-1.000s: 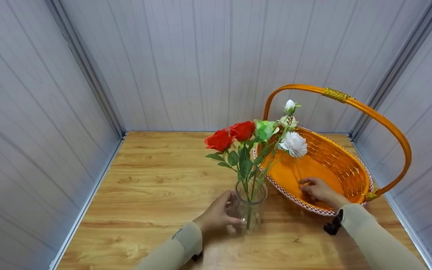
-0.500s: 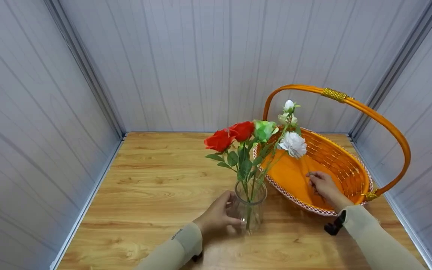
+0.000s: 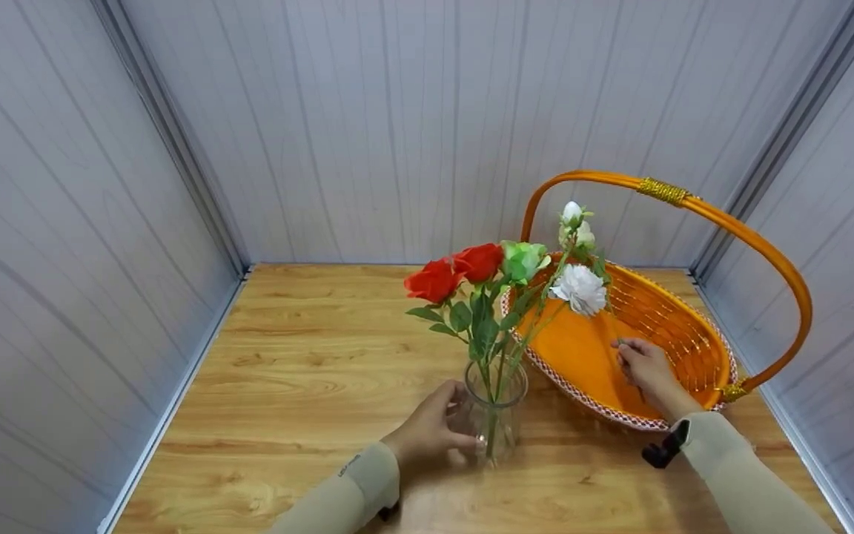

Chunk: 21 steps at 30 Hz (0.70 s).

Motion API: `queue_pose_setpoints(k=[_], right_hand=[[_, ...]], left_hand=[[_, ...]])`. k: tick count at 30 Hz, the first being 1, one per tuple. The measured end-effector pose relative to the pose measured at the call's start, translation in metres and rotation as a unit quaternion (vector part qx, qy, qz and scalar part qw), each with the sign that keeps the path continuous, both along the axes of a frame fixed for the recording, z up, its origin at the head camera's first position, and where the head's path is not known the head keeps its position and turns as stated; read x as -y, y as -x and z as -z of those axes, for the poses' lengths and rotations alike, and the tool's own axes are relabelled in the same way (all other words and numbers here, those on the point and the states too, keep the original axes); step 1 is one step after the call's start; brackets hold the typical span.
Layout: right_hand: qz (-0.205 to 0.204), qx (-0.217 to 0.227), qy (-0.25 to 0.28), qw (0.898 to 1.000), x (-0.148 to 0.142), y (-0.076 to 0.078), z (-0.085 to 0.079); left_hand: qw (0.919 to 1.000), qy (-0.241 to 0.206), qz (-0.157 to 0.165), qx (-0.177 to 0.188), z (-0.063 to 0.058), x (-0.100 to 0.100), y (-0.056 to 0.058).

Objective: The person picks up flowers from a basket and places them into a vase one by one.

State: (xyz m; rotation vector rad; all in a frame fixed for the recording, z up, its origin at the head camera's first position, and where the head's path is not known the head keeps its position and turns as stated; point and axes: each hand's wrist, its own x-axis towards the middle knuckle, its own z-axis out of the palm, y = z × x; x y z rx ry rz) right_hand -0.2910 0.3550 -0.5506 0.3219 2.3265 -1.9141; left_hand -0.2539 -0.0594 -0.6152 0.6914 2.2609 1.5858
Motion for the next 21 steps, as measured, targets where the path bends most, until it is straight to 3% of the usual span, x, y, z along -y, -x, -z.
queue_pose_setpoints(k=[16, 21], right_hand=[[-0.005, -0.008, 0.061, 0.998, 0.014, -0.006, -0.027], [-0.008, -0.010, 0.089, 0.996, 0.017, -0.008, -0.031]], left_hand=[[0.9993, -0.005, -0.005, 0.036, -0.003, 0.001, -0.002], [0.9997, -0.002, -0.003, 0.024, -0.002, 0.000, -0.002]])
